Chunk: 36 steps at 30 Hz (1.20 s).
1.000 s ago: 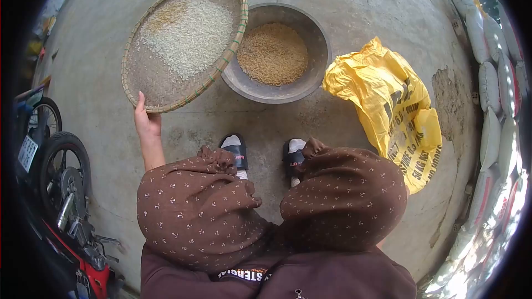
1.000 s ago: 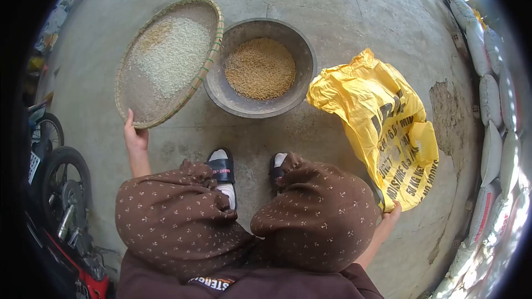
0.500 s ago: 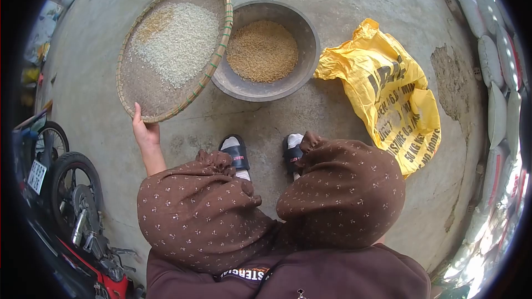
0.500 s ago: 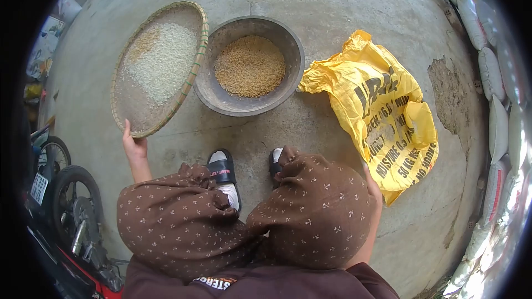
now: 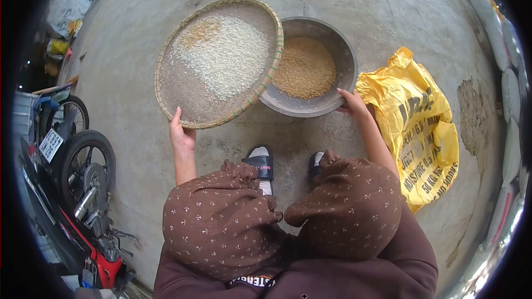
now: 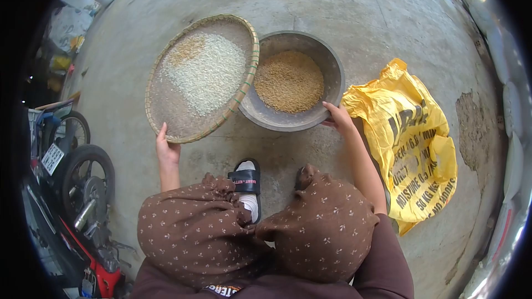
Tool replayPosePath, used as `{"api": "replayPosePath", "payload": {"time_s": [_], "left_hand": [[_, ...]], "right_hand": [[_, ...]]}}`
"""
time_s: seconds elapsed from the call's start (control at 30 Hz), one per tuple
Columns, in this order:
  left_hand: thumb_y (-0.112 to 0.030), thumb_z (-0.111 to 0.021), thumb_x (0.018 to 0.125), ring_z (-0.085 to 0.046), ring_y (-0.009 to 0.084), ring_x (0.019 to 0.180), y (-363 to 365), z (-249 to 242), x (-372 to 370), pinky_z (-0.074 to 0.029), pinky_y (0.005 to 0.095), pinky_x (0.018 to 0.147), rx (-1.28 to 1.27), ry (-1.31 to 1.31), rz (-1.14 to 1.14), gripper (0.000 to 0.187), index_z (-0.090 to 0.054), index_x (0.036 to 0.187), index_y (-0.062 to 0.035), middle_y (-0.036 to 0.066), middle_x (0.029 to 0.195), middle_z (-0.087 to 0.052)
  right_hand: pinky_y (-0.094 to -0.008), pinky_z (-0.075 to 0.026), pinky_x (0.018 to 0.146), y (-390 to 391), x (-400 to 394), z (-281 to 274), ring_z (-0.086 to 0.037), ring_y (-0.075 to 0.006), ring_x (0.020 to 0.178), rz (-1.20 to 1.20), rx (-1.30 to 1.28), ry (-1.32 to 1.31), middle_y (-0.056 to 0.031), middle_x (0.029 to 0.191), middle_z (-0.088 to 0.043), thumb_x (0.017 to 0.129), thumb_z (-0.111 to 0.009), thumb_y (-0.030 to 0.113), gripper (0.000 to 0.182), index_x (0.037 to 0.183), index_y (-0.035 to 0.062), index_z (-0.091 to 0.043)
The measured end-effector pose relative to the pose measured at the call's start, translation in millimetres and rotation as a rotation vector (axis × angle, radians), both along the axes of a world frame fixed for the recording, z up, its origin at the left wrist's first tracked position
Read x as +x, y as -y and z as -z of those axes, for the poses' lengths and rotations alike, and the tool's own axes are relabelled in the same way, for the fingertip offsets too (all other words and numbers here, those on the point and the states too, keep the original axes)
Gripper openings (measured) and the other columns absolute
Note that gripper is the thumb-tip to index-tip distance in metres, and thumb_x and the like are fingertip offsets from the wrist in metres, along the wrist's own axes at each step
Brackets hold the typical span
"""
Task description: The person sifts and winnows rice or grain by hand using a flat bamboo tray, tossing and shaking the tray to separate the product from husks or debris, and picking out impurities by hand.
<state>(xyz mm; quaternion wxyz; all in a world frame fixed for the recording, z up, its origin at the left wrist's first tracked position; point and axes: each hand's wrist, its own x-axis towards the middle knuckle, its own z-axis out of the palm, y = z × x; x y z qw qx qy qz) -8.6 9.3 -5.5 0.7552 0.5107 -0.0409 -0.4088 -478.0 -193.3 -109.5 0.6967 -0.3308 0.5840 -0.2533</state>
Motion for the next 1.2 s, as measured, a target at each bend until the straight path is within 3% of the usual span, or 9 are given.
{"api": "replayPosePath", "payload": {"time_s": [0.3, 0.57, 0.73, 0.83, 0.93, 1.0, 1.07, 1.17, 1.2], "left_hand": [[-0.019, -0.055, 0.096, -0.055, 0.0284, 0.119, -14.7, -18.9, 12.9, -0.045, 0.0449, 0.102, 0.067, 0.092, -0.033, 0.046, -0.042, 0.137, -0.0008, 0.013, 0.132, -0.054], [-0.019, -0.057, 0.095, -0.056, 0.0266, 0.116, -26.5, -22.9, 20.5, -0.049, 0.0444, 0.098, 0.046, 0.145, -0.085, 0.048, -0.041, 0.138, -0.0049, 0.011, 0.131, -0.054], [-0.019, -0.058, 0.094, -0.056, 0.0266, 0.116, -18.1, -16.1, 13.5, -0.049, 0.0445, 0.097, 0.026, 0.083, -0.050, 0.048, -0.041, 0.138, -0.0051, 0.011, 0.132, -0.054], [-0.019, -0.058, 0.094, -0.056, 0.0268, 0.117, -3.1, -0.2, -1.2, -0.049, 0.0444, 0.097, 0.054, 0.041, -0.033, 0.048, -0.041, 0.138, -0.0054, 0.012, 0.132, -0.054], [-0.018, -0.058, 0.094, -0.057, 0.0271, 0.115, 8.1, 15.9, -16.0, -0.049, 0.0442, 0.097, 0.014, 0.002, 0.039, 0.048, -0.042, 0.137, -0.0043, 0.012, 0.130, -0.055], [-0.017, -0.058, 0.094, -0.058, 0.0266, 0.113, 15.4, 8.9, -33.4, -0.051, 0.0434, 0.096, 0.041, -0.053, 0.062, 0.047, -0.043, 0.136, -0.0031, 0.012, 0.128, -0.057], [-0.015, -0.058, 0.094, -0.059, 0.0259, 0.112, 18.3, 21.4, -34.5, -0.051, 0.0424, 0.095, 0.035, -0.075, 0.073, 0.046, -0.043, 0.135, -0.0025, 0.012, 0.127, -0.057], [-0.013, -0.058, 0.093, -0.060, 0.0244, 0.110, 19.9, 39.5, -28.6, -0.053, 0.0400, 0.093, 0.019, -0.093, 0.096, 0.045, -0.044, 0.134, -0.0027, 0.011, 0.125, -0.058], [-0.012, -0.058, 0.092, -0.061, 0.0235, 0.109, 21.4, 41.9, -27.0, -0.053, 0.0387, 0.092, 0.014, -0.095, 0.100, 0.044, -0.045, 0.134, -0.0036, 0.010, 0.125, -0.058]], "right_hand": [[-0.0355, -0.057, 0.058, -1.5, 48.7, 51.3, -0.063, -0.0193, 0.065, 0.104, -0.100, 0.129, -0.0106, 0.087, -0.062, 0.078, -0.054, 0.005, 0.028, 0.105, -0.0053, -0.055], [-0.0407, -0.050, 0.093, -73.6, 196.2, 22.8, -0.064, -0.0298, 0.106, -0.650, -0.016, 0.171, -0.0229, 0.128, -0.056, 0.089, -0.064, 0.032, 0.066, 0.141, 0.0010, -0.038], [-0.0376, -0.049, 0.093, -115.0, 223.7, 22.0, -0.064, -0.0281, 0.107, -1.361, -0.408, 0.013, -0.0176, 0.131, -0.058, 0.091, -0.060, 0.044, 0.067, 0.140, 0.0023, -0.044], [-0.0386, -0.050, 0.090, -98.6, 157.2, 5.7, -0.066, -0.0299, 0.101, -1.073, -0.327, 0.044, -0.0188, 0.121, -0.064, 0.092, -0.060, 0.036, 0.054, 0.132, 0.0012, -0.053], [-0.0406, -0.051, 0.088, -89.9, 54.0, -27.2, -0.066, -0.0320, 0.097, -0.397, -0.807, -0.433, -0.0206, 0.104, -0.068, 0.086, -0.066, 0.019, 0.037, 0.118, 0.0019, -0.062], [-0.0422, -0.040, 0.103, -81.3, -8.1, -54.4, -0.052, -0.0337, 0.120, -0.126, -1.045, -0.974, -0.0210, 0.124, -0.057, 0.083, -0.070, 0.020, 0.048, 0.126, 0.0027, -0.055], [-0.0521, -0.027, 0.111, -80.8, -48.4, -79.0, -0.025, -0.0373, 0.140, -0.082, -0.787, -1.654, -0.0285, 0.147, -0.030, 0.075, -0.078, 0.037, 0.097, 0.148, 0.0036, -0.024], [-0.0489, -0.036, 0.106, -83.9, -106.7, -51.5, -0.039, -0.0376, 0.133, -0.063, -0.338, -1.959, -0.0320, 0.138, -0.041, 0.073, -0.080, 0.040, 0.105, 0.150, 0.0031, -0.018], [-0.0473, -0.042, 0.100, -84.8, -123.8, -45.1, -0.049, -0.0384, 0.123, -0.094, -0.201, -1.671, -0.0317, 0.129, -0.049, 0.072, -0.080, 0.039, 0.107, 0.150, 0.0024, -0.017]]}}
